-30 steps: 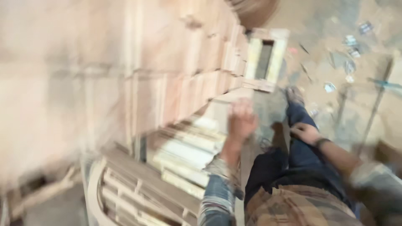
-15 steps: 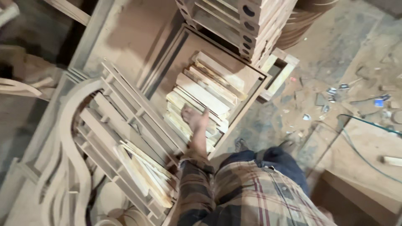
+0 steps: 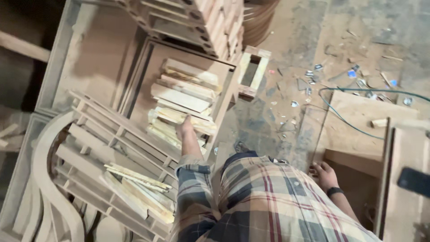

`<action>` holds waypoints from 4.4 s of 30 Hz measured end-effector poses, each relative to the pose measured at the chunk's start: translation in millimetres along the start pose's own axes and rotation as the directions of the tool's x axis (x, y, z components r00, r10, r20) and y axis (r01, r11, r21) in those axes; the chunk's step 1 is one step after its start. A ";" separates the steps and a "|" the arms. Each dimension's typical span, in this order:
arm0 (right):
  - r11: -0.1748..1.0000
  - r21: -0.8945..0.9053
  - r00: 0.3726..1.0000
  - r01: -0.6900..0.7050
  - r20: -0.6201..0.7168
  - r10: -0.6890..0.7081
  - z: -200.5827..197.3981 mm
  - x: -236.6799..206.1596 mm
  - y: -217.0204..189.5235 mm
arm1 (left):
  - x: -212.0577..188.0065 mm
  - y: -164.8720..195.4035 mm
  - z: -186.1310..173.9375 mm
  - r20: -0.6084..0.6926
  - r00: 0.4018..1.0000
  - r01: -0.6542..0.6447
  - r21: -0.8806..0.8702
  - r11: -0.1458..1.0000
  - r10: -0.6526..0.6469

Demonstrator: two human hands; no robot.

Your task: The person assembles small wooden frames by applying glue to pieces, clamping them, and securing them with a nail gun. They repeatedly align and fasten components, then place finished frames into a larger wooden structure.

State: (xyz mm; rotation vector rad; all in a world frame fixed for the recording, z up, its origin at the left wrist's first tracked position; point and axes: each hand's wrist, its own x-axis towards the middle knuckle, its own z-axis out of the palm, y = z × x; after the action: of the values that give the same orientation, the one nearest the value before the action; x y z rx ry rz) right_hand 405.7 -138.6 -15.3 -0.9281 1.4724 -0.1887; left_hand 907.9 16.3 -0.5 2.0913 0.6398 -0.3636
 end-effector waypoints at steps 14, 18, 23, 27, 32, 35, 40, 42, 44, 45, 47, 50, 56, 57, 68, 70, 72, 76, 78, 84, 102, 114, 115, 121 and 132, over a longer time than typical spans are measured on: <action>0.915 0.086 0.915 0.393 -0.140 -0.380 -87.6 -55.2 22.7 | -309.1 -80.7 112.2 0.910 -0.139 -0.567 -0.397 0.722 0.392; 0.752 0.250 0.792 0.610 -0.177 -0.584 -77.7 -76.0 41.0 | -399.6 -94.4 113.4 0.492 -0.832 -0.544 -0.814 -0.202 0.258; 0.712 0.531 0.812 0.459 -0.576 -0.093 -55.9 -120.4 96.0 | -468.9 -110.0 103.1 0.083 -0.986 -0.039 -0.955 -0.294 -0.142; -0.012 0.661 0.643 0.750 -0.725 0.246 -29.4 -160.4 149.5 | -501.4 -148.7 100.7 -0.013 -0.932 0.078 -0.983 -0.167 -0.361; -0.262 0.331 0.420 0.907 -0.762 0.492 23.2 -207.6 208.6 | -524.0 -206.0 116.2 -0.028 -0.769 0.067 -0.997 -0.037 -0.638; -0.333 0.242 0.406 0.911 -0.665 0.627 52.4 -219.8 221.7 | -523.3 -230.9 105.9 -0.036 -0.662 0.108 -0.993 -0.048 -0.748; -0.351 0.210 0.403 0.912 -0.611 0.681 54.5 -223.1 231.0 | -544.5 -268.5 69.0 -0.401 -0.703 0.410 -0.903 0.126 -0.587; -0.330 0.279 0.429 0.902 -0.670 0.606 36.9 -222.2 237.4 | -556.1 -277.0 62.3 -0.323 -0.655 0.350 -0.931 0.105 -0.683; -0.379 0.304 0.475 0.874 -0.701 0.532 10.2 -224.4 251.8 | -577.0 -292.8 60.5 -0.313 -0.677 0.338 -0.936 0.097 -0.666; -0.399 0.329 0.502 0.856 -0.714 0.488 -3.0 -227.8 261.9 | -590.9 -304.7 58.3 -0.300 -0.695 0.324 -0.942 0.088 -0.654; -0.206 0.476 0.516 0.855 -0.741 0.430 -34.2 -239.7 287.6 | -627.2 -330.9 56.2 -0.317 -0.736 0.443 -0.894 -0.071 -0.598; -0.017 0.562 0.508 0.827 -0.733 0.452 -71.7 -262.0 326.8 | -688.8 -358.4 63.3 -0.240 -0.813 0.348 -0.931 -0.113 -0.531; 0.949 0.167 -0.139 0.266 -0.968 0.210 -157.2 -417.0 448.2 | -811.6 -434.2 68.0 -0.083 -0.885 0.232 -0.931 -0.281 -0.458; 0.969 0.199 -0.238 0.149 -0.943 0.231 -166.0 -452.3 467.8 | -820.1 -446.0 67.4 -0.082 -0.883 0.241 -0.924 -0.296 -0.463; 0.665 0.584 -0.452 -0.465 -0.803 0.389 -331.6 -777.7 642.3 | -851.1 -487.7 52.2 0.151 -0.878 0.118 -0.851 -0.512 -0.453; 0.641 0.626 -0.371 -0.444 -0.780 0.505 -354.7 -791.9 653.5 | -855.7 -489.2 51.8 0.210 -0.856 0.096 -0.834 -0.544 -0.472; 0.612 0.658 -0.246 -0.438 -0.743 0.622 -369.2 -798.3 655.7 | -855.9 -491.6 51.9 0.218 -0.863 0.091 -0.819 -0.566 -0.456; 0.626 0.620 -0.284 -0.472 -0.780 0.558 -370.1 -793.3 651.0 | -845.0 -493.9 51.0 0.098 -0.937 0.091 -0.859 -0.504 -0.335; 0.659 0.589 -0.333 -0.469 -0.808 0.486 -358.8 -782.8 631.3 | -831.9 -498.3 44.6 0.062 -0.959 0.050 -0.924 -0.380 -0.276; 0.969 -0.043 0.079 -0.242 -0.997 -0.024 -308.0 -670.1 514.5 | -750.7 -526.3 -1.6 0.105 -0.769 -0.550 -0.610 0.570 -0.630; 0.425 -0.890 0.790 -0.164 -0.377 -0.484 -322.1 -282.4 398.9 | -628.2 -469.5 35.3 0.386 -0.894 -0.393 -0.919 -0.014 -0.226; 0.981 0.177 0.361 0.077 -0.922 0.138 -210.3 -270.9 393.0 | -678.7 -466.2 54.5 0.066 -0.937 -0.061 -0.998 -0.025 -0.342; 0.981 0.182 0.349 0.064 -0.925 0.149 -211.8 -271.2 389.9 | -680.0 -469.3 55.8 0.045 -0.936 -0.022 -0.997 -0.070 -0.349; 0.974 0.209 0.320 0.087 -0.932 0.171 -219.1 -278.6 380.5 | -681.5 -473.7 49.9 0.104 -0.910 -0.059 -0.990 -0.124 -0.402; 0.976 0.114 -0.214 0.186 -0.965 0.154 -222.5 -353.5 457.3 | -701.2 -462.3 47.9 -0.136 -0.842 0.159 -0.987 0.000 -0.521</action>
State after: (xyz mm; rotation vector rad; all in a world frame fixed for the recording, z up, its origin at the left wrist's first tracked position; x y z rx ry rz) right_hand -39.1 291.9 2.8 -0.4109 2.8949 -1.4635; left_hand 67.5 -20.7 -5.1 0.2086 3.1288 0.8093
